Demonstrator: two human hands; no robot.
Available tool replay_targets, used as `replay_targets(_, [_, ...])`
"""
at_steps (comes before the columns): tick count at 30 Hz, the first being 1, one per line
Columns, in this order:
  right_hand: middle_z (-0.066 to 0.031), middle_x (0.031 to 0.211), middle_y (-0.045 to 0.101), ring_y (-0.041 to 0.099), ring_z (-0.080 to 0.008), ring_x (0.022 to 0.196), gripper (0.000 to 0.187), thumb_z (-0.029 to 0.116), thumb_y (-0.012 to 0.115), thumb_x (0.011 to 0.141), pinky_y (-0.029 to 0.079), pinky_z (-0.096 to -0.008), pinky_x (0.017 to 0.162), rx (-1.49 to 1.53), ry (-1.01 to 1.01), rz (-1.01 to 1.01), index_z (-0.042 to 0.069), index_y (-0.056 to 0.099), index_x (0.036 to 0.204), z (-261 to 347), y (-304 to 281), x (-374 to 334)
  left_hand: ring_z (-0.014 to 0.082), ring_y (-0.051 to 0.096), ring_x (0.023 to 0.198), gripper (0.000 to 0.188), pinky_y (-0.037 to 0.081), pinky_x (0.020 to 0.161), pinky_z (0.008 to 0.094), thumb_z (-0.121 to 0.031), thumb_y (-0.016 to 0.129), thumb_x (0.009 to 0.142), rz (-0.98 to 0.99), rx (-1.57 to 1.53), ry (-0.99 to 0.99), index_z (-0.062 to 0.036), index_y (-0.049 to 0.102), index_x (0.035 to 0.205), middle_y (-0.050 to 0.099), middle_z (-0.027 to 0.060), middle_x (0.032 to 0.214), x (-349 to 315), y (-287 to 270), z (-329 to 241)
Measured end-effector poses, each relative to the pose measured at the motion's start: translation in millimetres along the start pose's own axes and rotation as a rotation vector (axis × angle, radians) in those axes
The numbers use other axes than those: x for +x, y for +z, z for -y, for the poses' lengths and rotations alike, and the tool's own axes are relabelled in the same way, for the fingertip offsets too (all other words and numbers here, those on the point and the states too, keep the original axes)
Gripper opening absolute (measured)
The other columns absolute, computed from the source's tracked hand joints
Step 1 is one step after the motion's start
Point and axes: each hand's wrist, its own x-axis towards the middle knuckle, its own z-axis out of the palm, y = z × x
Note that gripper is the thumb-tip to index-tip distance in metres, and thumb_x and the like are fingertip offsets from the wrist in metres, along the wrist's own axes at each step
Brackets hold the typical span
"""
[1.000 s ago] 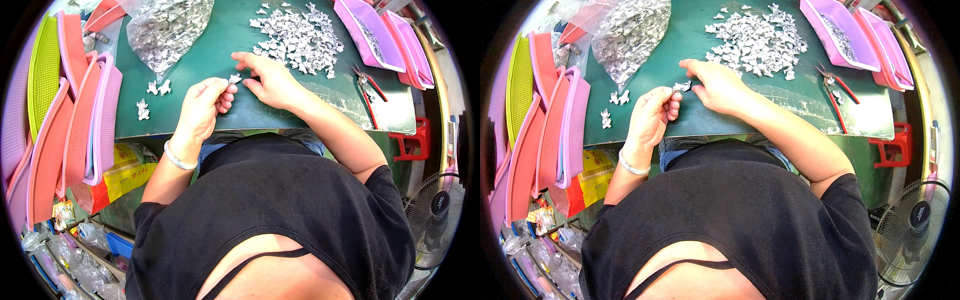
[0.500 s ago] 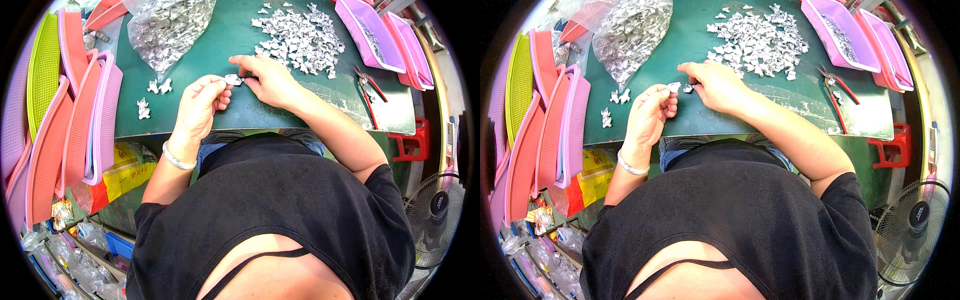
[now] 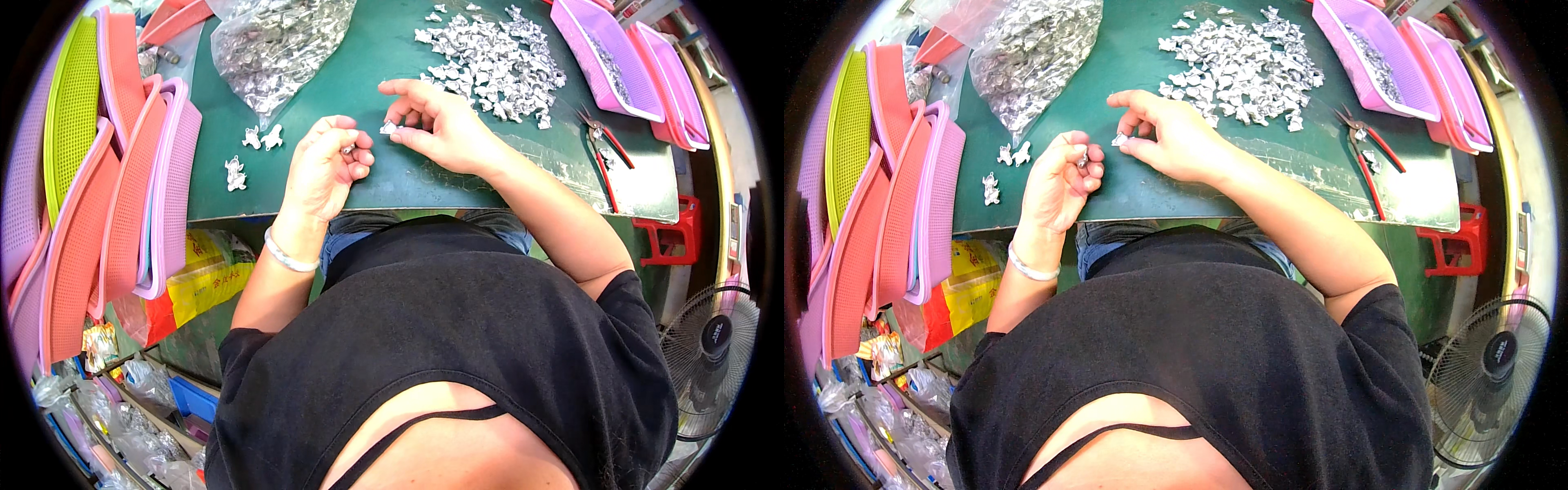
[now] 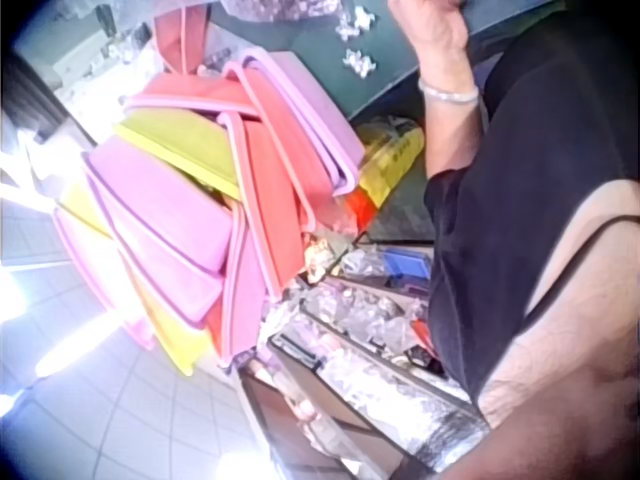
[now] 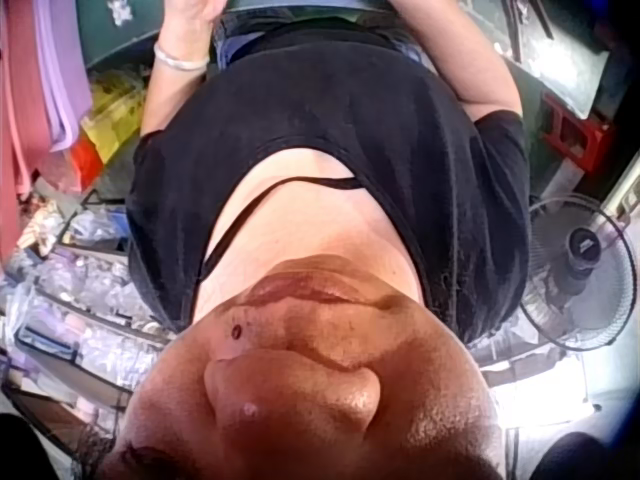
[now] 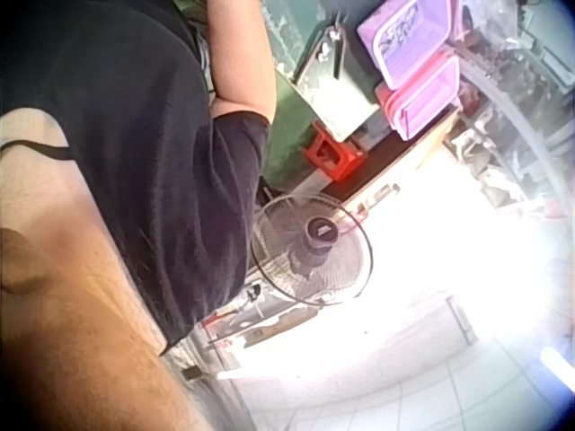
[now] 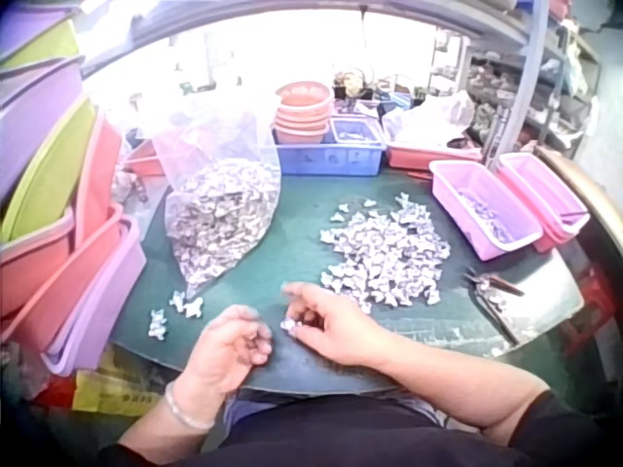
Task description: The person repeatedly picks small silver metal pieces from a green table and joins them by hand. The person handles the pieces one at a time, connecting them and placing the assembled units back on the table. No tools are used; the work is performed entirely by hand.
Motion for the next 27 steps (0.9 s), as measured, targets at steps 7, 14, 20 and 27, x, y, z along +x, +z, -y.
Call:
replay_targets(7, [-0.0035,0.089,0.059,0.054,-0.0082,0.079,0.045,0.005,0.058,0.081,0.043,-0.0228,0.072,0.216,-0.025,0.004,0.003,0.041,0.123,7,-2,-4,0.0084,0.047,0.048,0.012,0.034,0.040,0.0173,-0.015,0.054,0.085,0.054,0.224,-0.048,-0.0027,0.055,0.081,0.054,0.0040,0.065,-1,18,2])
replay_targets(14, [-0.0055,0.093,0.058,0.053,-0.0090,0.086,0.044,0.001,0.052,0.083,0.042,-0.0245,0.078,0.359,-0.003,-0.008,0.003,0.039,0.125,5,-8,-9,0.0085,0.044,0.052,0.011,0.032,0.040,0.0154,-0.014,0.052,0.085,0.132,0.070,-0.207,-0.0038,0.053,0.082,0.051,0.0035,0.069,4,14,-1])
replay_targets(20, [-0.0056,0.093,0.058,0.053,-0.0097,0.086,0.044,-0.003,0.047,0.082,0.043,-0.0248,0.078,0.396,-0.005,-0.014,0.003,0.039,0.125,7,-12,-14,0.0092,0.044,0.055,0.011,0.033,0.041,0.0153,-0.015,0.051,0.085,0.166,-0.050,-0.276,-0.0035,0.053,0.082,0.050,0.0043,0.070,5,16,1])
replay_targets(27, [-0.0060,0.093,0.060,0.055,-0.0132,0.085,0.043,-0.004,0.048,0.080,0.044,-0.0259,0.076,0.021,-0.048,-0.181,0.005,0.043,0.122,1,-23,-16,0.0192,0.057,0.067,0.011,0.047,0.051,0.0218,-0.010,0.052,0.082,0.149,-0.094,-0.196,0.0000,0.053,0.079,0.057,0.0150,0.084,9,17,5])
